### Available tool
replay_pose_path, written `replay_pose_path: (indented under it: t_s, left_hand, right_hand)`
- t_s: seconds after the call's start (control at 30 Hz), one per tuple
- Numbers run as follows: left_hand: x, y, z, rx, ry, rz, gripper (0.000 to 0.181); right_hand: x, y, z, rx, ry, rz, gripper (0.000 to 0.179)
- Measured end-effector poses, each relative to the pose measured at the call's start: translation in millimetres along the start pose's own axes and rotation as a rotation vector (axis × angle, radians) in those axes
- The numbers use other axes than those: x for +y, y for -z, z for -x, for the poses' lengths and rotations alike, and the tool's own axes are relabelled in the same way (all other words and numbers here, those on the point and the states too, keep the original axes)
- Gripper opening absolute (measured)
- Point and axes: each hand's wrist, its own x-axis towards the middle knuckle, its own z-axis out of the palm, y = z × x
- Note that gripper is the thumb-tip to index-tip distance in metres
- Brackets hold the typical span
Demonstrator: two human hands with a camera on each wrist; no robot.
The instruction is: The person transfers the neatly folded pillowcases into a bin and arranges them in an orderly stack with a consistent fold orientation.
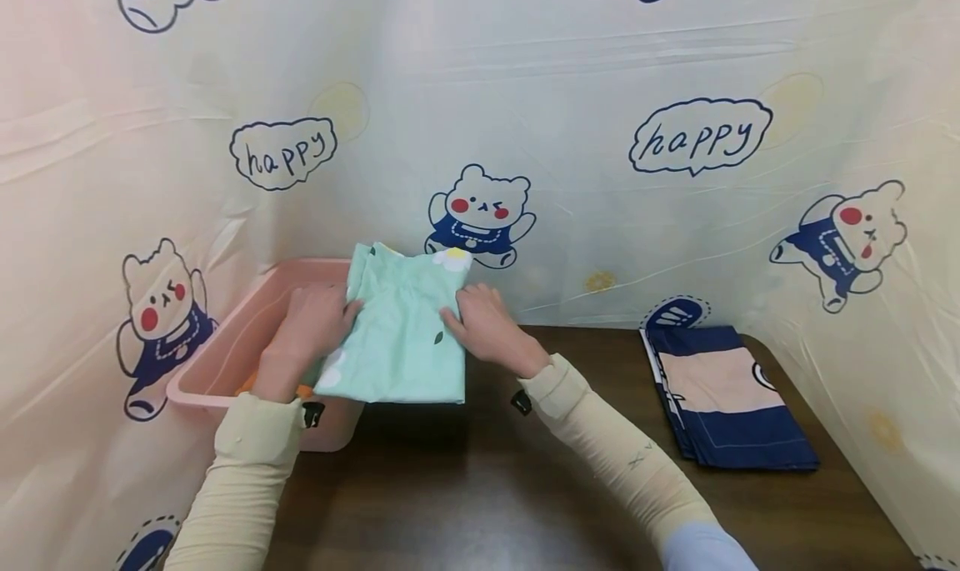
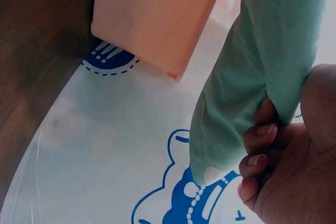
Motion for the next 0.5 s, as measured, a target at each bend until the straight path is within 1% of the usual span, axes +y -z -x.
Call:
replay_pose_path:
  t_s: [0.13,0.33,0.5]
  left_hand:
    - [-6.7,-0.9,0.5,0.0,-0.013,0.011,0.029]
    - [-17.0,-1.2,3.3,0.019,-0.042,0.024,0.028]
    - [-23.0,2.5,9.5,0.071,-0.071,0.029,0.028]
  right_hand:
    - [-3.6,0.4,-0.9,-0.006,0.008,0.022,0.034]
    - [-12.2,0.0,-2.4,-0.004,0.039,0.04,0.033]
    - [-17.6,-4.4,-5.0,-0.014,0.052,0.035,0.032]
